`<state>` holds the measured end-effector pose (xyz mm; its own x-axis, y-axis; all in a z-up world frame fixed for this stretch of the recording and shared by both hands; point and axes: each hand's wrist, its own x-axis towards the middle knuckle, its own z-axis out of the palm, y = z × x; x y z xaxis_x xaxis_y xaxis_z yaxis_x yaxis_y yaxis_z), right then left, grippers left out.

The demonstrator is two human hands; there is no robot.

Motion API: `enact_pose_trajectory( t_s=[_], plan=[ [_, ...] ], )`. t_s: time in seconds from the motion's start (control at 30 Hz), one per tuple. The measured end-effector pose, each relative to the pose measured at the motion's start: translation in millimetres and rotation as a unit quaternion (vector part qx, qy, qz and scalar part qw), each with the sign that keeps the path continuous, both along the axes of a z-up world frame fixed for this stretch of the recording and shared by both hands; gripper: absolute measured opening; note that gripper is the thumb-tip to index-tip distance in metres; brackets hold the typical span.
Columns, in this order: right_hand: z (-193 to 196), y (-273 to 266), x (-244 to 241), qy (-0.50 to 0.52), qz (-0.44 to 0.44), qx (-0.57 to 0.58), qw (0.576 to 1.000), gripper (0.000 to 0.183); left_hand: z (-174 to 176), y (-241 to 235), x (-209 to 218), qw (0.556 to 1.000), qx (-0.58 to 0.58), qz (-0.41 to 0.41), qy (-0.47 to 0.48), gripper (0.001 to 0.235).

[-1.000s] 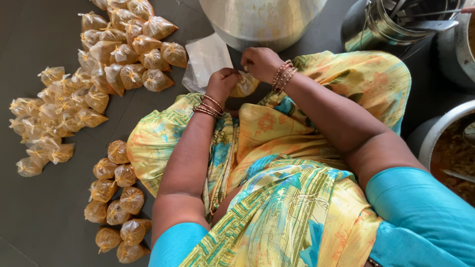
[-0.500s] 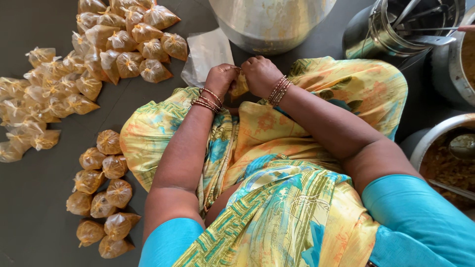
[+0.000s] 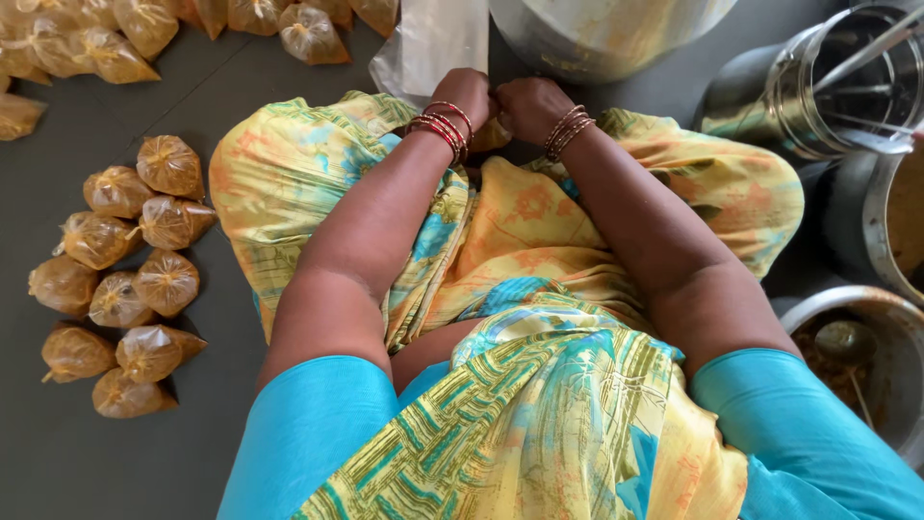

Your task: The person scoops a thick brown paste from a large metal pot into small plastic bags using a ladle. They then tie each bag and place it with a growing pile of finished packages on the floor.

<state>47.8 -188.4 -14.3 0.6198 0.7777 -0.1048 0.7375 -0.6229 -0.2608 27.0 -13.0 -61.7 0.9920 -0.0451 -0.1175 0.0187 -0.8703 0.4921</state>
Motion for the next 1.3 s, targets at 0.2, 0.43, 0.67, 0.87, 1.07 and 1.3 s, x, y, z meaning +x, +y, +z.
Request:
enact_pose_trajectory(
  t_s=[0.2, 0.43, 0.67, 0.87, 1.07, 1.3],
  plan=[
    [-4, 3, 8, 0.034, -0.010, 0.018, 0.999, 0.019, 22, 3, -1, 0.999, 0.027, -0.019, 0.006, 0.022],
    [-14, -11, -7, 0.013, -0.005, 0.009, 1.000, 0.025, 11, 4, -4, 0.999, 0.021, -0.009, 0.047, 0.022],
    [-37, -4, -8, 0.088, -0.067, -0.075, 0.991, 0.028, -13, 10, 3, 0.996, 0.026, -0.014, 0.087, 0.026],
    [-22, -18, -14, 0.063, -0.096, 0.079, 0.990, 0.022, -20, 17, 7, 0.994, -0.111, 0.006, 0.022, 0.025],
    [-9, -13, -11, 0.098, -0.146, 0.144, 0.974, 0.019, -22, 9, 2, 0.981, -0.194, -0.016, 0.025, 0.023],
    [-30, -17, -2, 0.161, -0.123, 0.171, 0.964, 0.016, -35, 4, 1, 0.995, -0.081, -0.042, -0.027, 0.020]
  ],
)
